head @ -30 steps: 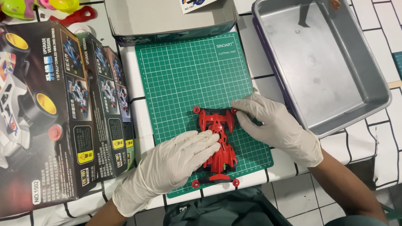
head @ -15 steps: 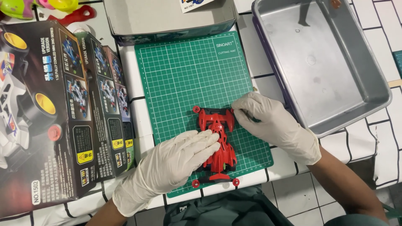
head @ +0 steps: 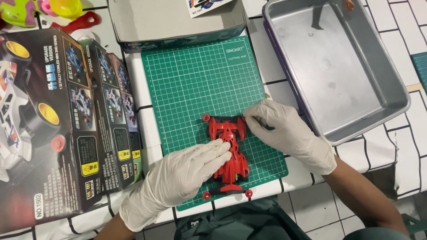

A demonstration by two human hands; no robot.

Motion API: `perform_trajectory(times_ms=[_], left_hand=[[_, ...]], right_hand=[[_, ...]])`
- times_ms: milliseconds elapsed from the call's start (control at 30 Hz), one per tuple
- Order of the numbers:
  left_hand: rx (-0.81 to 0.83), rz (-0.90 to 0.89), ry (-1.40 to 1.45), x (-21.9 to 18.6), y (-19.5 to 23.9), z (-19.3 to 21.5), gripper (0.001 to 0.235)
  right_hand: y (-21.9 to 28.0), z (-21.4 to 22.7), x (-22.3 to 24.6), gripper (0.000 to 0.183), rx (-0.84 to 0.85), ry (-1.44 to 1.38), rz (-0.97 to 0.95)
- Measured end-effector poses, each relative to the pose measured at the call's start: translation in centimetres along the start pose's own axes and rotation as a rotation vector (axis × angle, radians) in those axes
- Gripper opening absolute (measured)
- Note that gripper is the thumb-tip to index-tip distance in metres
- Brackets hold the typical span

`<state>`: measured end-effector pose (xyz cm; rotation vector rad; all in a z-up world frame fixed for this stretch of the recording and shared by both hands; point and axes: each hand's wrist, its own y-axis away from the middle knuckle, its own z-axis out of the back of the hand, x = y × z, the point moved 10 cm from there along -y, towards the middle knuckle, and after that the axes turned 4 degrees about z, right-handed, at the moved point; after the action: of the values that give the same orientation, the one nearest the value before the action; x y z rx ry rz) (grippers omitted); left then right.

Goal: The person assembles a red toy car chassis on a green cutting mat. They attach small red wheels to the chassis and then use a blue tool to tighten the components.

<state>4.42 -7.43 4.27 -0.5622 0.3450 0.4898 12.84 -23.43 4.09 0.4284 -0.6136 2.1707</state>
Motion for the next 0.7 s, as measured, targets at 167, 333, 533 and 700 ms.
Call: perform_trajectory(times_ms=[167,333,533,700], left_hand=[[0.007,0.001,-0.016,-0.1,0.0,0.0,0.059],[-0.038,-0.004,-0.02,-0.3,-0.1,0.5,0.042],[-0.017,-0.001,0.012,0.1,0.1,0.0,0.044],[0.012,0.009,0.036,0.3,0.3,-0.5,0.055]], right_hand=[[0.1,-0.1,0.3,0.013,-0.046,0.013,-0.079],[0.5,-0.5,-0.7,0.025,0.012,-0.051,-0.377],[0.4,0.2,0.2,0.022,-0.045,-0.025,-0.481],[1.2,-0.2,0.0,0.022,-0.076,0.023,-0.603]])
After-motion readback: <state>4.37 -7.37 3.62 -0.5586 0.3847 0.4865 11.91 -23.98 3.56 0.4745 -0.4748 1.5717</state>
